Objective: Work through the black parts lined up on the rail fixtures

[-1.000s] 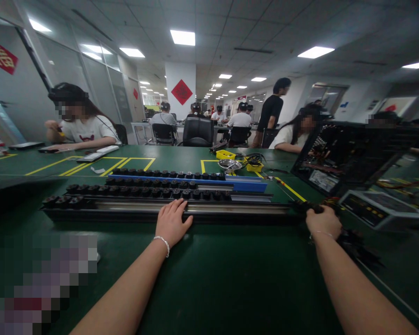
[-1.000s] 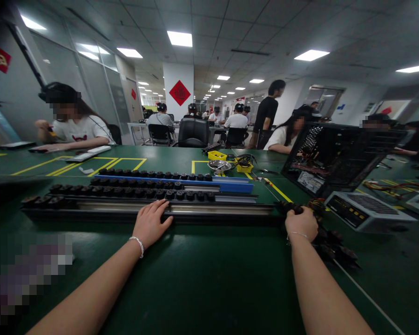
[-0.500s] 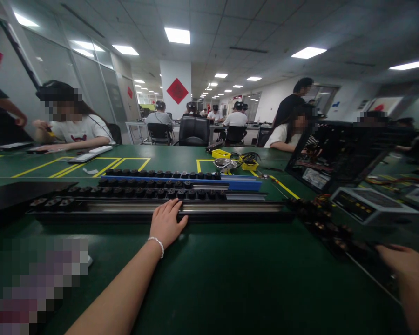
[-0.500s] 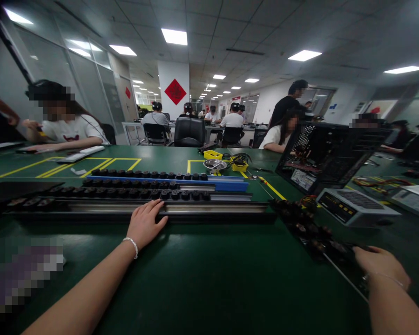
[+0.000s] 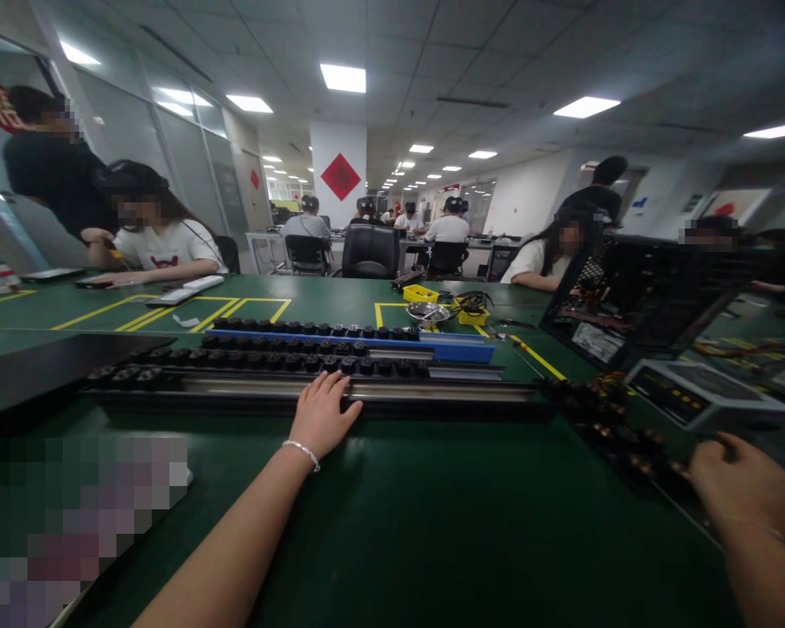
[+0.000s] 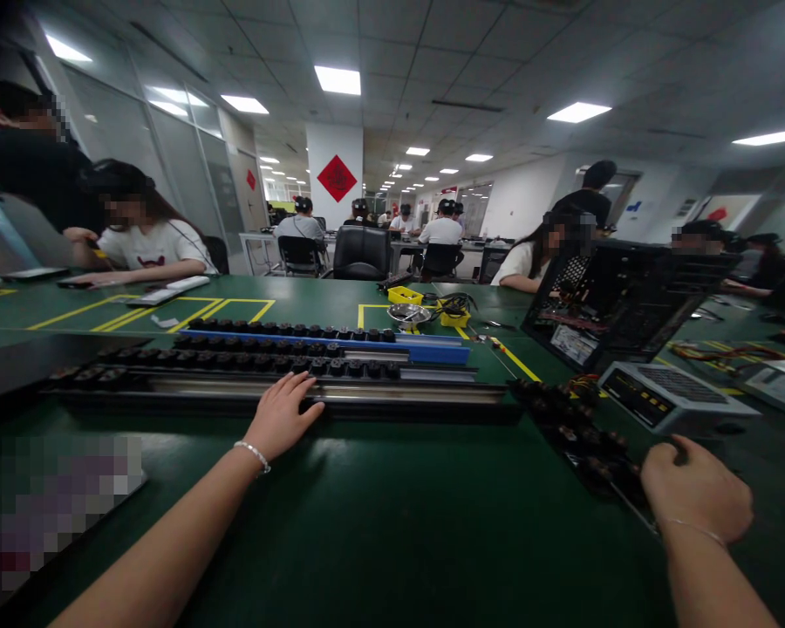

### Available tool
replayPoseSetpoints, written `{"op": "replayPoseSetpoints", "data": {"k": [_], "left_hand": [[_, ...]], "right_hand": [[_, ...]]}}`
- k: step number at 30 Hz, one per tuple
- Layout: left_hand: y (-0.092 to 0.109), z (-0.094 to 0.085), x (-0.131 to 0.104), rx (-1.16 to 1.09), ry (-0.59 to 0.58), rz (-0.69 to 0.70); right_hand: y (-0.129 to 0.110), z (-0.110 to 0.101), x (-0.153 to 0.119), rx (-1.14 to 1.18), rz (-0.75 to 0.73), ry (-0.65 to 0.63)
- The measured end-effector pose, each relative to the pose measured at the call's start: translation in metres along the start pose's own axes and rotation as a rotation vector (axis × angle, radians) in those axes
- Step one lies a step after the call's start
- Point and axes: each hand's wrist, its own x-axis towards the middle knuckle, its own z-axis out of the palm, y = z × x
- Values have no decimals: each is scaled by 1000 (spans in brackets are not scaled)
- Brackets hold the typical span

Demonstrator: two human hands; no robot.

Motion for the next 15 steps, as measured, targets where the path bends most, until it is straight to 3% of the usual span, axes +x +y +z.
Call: {"op": "replayPoseSetpoints", "data": {"k": [1,2,4,6,8,11,15], "left_hand": [[0,-5,2,5,-15,2],[-2,-11,5,20,-28,2],[-13,-26,15,68,-81,12],[-38,-45,28,138,-86,19],[-76,-63,40,232,-70,-8],[-149,-87,44,368,-93,-143],[-232,-109,22,424,-182,-381]], "right_hand": [[-26,-9,-10,48,-1,-55],[-54,-16,-21,107,-98,-113],[-113,-27,-46,253,-406,-184],[-164,-28,-73,346,-587,-237],[-204,-24,-99,318,-673,-332],[-238,-15,-126,208,-634,-447],[-251,-10,-137,155,-560,-447]]}}
